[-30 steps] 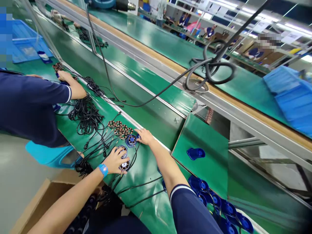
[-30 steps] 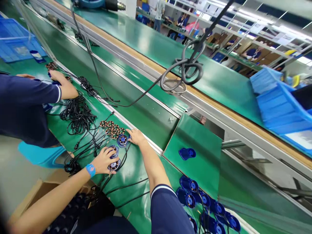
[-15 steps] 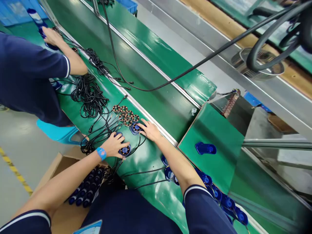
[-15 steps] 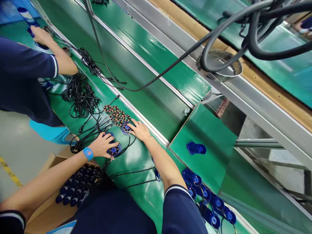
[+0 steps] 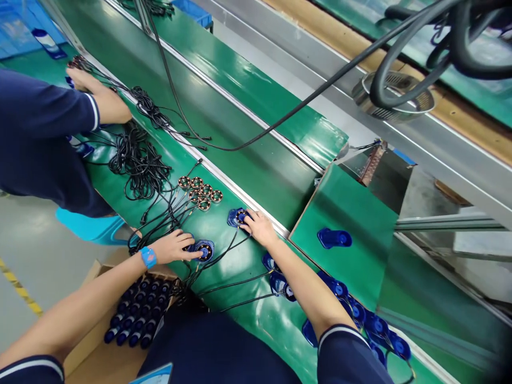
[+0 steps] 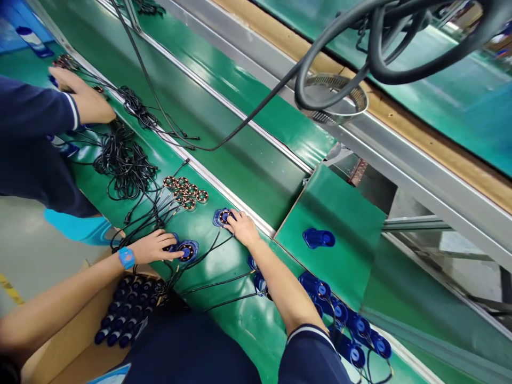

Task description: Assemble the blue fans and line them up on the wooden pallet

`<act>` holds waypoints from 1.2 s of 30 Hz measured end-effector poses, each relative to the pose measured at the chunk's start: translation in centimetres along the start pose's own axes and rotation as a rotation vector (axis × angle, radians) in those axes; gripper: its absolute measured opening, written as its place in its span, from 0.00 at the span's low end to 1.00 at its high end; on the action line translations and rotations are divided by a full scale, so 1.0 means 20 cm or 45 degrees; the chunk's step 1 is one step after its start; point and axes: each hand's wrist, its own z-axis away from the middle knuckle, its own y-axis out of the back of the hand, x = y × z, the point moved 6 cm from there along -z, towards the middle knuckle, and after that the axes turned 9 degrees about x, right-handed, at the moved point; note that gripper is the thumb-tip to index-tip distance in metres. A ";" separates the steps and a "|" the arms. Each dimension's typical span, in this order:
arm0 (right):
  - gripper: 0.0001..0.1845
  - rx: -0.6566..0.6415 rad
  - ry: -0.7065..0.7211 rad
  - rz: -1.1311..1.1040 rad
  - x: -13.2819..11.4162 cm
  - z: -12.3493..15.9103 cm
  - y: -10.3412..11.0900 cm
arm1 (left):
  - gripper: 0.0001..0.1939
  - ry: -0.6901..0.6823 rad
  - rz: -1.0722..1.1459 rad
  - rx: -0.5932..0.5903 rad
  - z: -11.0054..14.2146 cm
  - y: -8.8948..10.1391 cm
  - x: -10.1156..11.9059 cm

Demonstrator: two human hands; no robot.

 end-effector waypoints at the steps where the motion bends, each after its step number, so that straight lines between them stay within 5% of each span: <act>1: 0.22 -0.011 0.002 -0.013 0.02 0.05 0.00 | 0.21 0.017 0.036 0.010 0.00 -0.01 0.01; 6: 0.21 0.028 -0.057 -0.050 0.02 0.23 -0.03 | 0.10 0.112 0.128 0.006 -0.06 -0.01 0.07; 11: 0.22 0.078 -0.099 0.026 -0.02 0.21 -0.06 | 0.13 0.179 0.041 -0.004 -0.09 -0.01 0.14; 16: 0.20 0.217 0.042 0.059 -0.17 0.20 -0.01 | 0.10 0.281 -0.346 0.351 0.15 0.01 0.31; 21: 0.17 0.463 0.382 -0.003 -0.58 0.33 0.15 | 0.06 0.563 -0.913 0.724 0.63 0.01 0.71; 28: 0.12 0.610 1.131 -0.126 -1.37 0.51 0.34 | 0.08 1.164 -1.373 0.752 1.22 -0.07 1.38; 36: 0.14 0.579 1.676 -0.178 -1.90 0.71 0.40 | 0.06 1.617 -1.632 0.781 1.55 -0.07 2.11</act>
